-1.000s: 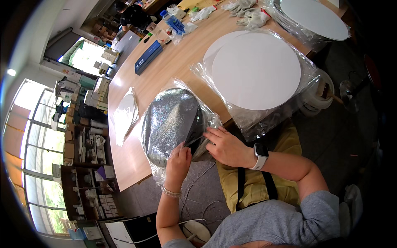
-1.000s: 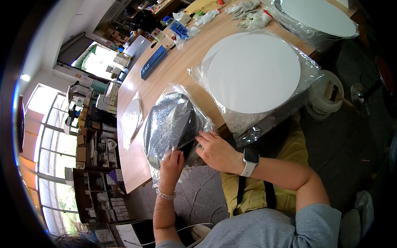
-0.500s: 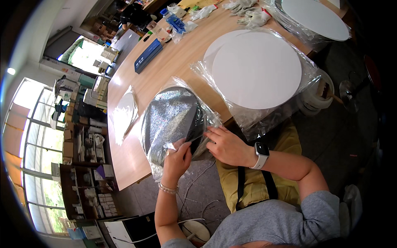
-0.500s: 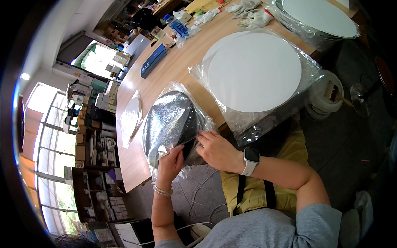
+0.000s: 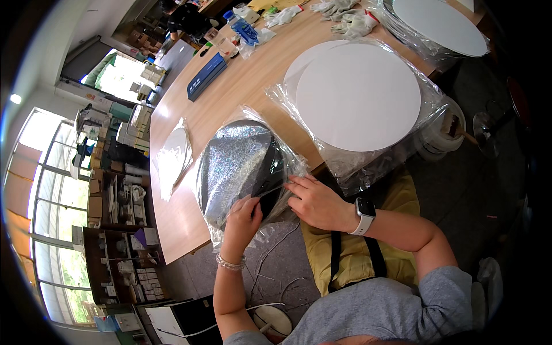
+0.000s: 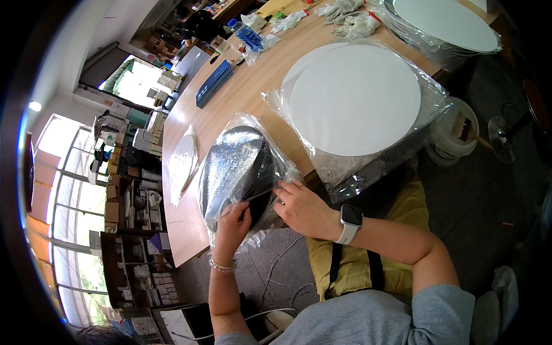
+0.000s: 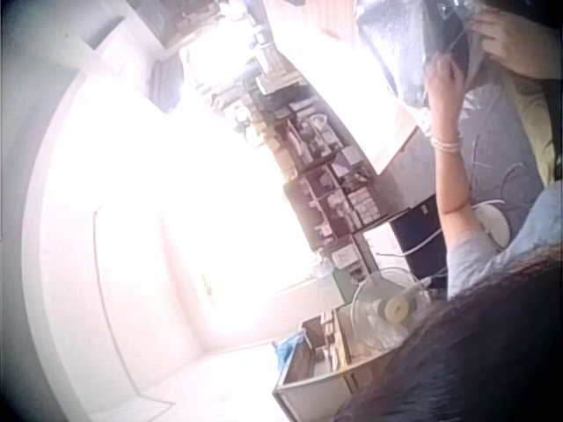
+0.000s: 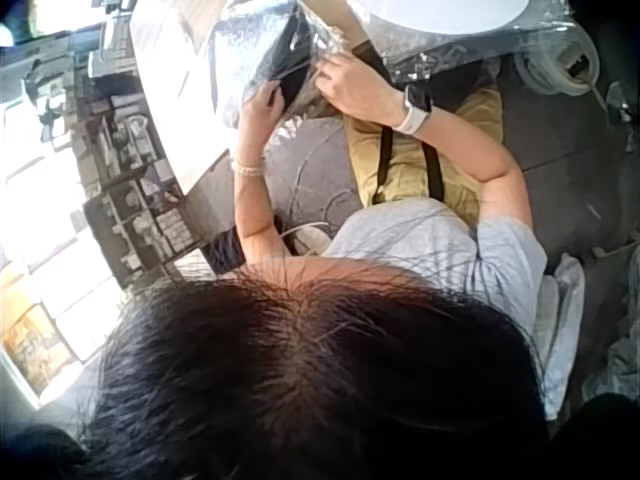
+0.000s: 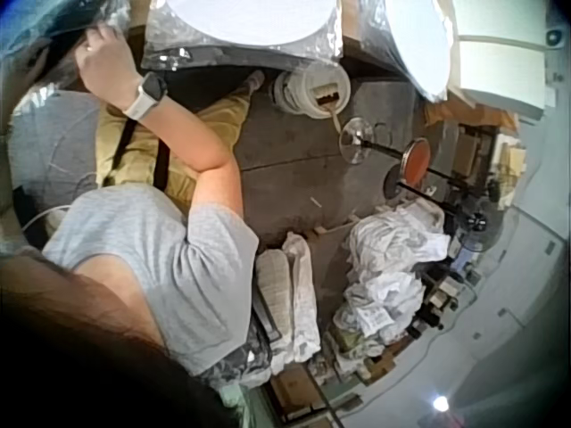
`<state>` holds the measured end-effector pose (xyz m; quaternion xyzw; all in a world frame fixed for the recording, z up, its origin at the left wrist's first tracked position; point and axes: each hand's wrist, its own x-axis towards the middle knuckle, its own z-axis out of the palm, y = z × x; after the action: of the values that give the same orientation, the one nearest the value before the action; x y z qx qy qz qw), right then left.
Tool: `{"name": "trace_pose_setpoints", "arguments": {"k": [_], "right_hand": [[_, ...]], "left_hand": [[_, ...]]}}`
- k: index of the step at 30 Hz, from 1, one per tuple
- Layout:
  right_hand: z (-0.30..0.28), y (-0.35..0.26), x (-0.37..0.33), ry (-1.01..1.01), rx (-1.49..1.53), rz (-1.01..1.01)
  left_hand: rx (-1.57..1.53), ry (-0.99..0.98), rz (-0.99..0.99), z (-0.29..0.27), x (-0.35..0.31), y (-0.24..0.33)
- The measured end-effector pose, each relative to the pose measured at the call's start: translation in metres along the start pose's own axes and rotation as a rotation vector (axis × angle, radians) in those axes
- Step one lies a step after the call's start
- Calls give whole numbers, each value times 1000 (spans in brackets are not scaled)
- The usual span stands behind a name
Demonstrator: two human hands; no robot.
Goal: The person wraps round discs in clear plastic film at a workbench. They pick up a disc, place it on a sheet of plastic, and fold the film over to enclose it, repeating this process for multiple items.
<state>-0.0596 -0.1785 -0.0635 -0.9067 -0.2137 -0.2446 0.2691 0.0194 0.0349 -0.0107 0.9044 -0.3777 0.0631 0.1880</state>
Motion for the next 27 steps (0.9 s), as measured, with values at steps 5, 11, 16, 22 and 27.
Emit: {"name": "trace_pose_setpoints", "arguments": {"k": [5,11,16,22,27], "right_hand": [[-1,0,0,9,0,4],[2,1,0,20,2,1],[1,0,0,21,4,-1],[2,2,0,17,9,-1],[1,2,0,29,13,3]], "left_hand": [[162,57,71,7,-3,0],[83,-29,-19,-2,1,14],[141,-60,82,-3,3,12],[0,-150,-78,-7,8,7],[-63,-148,-97,-10,9,10]]}}
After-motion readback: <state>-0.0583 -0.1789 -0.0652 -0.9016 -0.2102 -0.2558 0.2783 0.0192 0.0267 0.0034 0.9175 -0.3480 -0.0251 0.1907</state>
